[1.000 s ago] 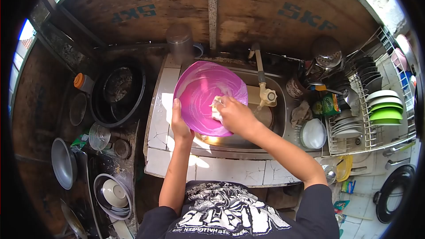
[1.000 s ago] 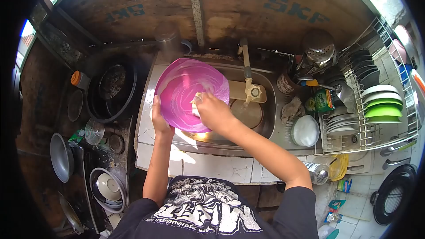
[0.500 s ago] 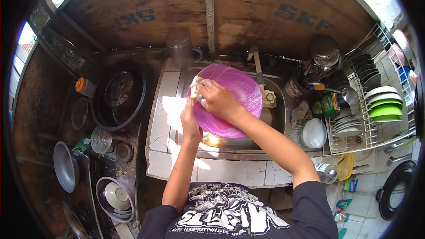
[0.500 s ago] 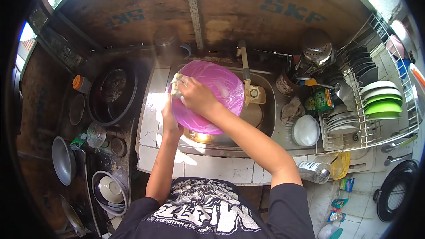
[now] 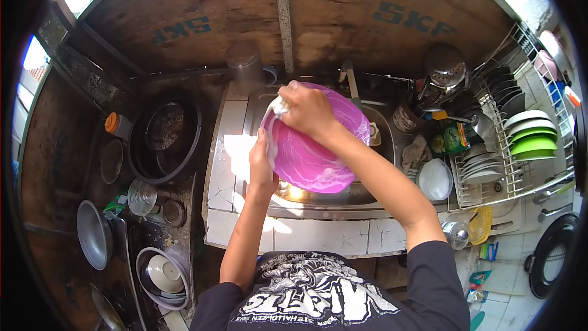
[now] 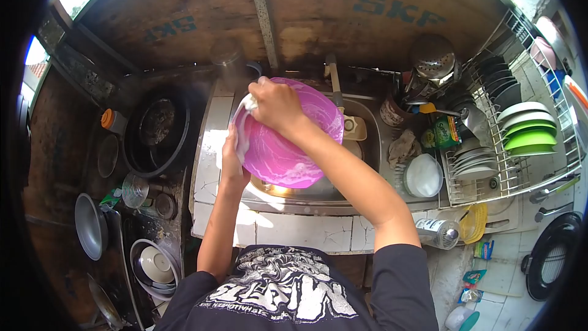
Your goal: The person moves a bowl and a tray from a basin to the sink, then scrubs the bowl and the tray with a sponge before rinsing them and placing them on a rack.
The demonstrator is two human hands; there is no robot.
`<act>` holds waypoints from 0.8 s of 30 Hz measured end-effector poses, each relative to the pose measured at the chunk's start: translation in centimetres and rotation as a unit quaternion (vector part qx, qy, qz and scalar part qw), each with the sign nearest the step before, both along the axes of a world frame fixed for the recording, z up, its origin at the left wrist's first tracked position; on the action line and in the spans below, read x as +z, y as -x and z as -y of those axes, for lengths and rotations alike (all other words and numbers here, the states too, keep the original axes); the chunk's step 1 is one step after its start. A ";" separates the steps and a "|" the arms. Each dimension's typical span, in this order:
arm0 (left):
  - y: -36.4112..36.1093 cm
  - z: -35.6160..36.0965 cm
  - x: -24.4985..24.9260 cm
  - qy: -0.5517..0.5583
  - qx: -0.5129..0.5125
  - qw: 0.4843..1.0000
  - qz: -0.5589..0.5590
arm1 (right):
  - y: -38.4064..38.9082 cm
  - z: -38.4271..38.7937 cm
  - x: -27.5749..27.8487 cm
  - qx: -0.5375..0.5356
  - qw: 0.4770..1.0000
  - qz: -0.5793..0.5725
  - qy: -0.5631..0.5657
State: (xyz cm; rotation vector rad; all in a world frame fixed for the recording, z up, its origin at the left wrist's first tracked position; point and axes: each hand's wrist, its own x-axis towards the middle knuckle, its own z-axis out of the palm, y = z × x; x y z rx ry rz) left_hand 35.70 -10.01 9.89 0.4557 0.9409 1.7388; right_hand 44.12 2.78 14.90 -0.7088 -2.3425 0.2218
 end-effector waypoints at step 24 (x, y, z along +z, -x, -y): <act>3.6 0.4 -2.7 0.067 -0.044 0.997 -0.017 | -10.1 4.0 -6.2 -0.110 0.547 -0.447 0.699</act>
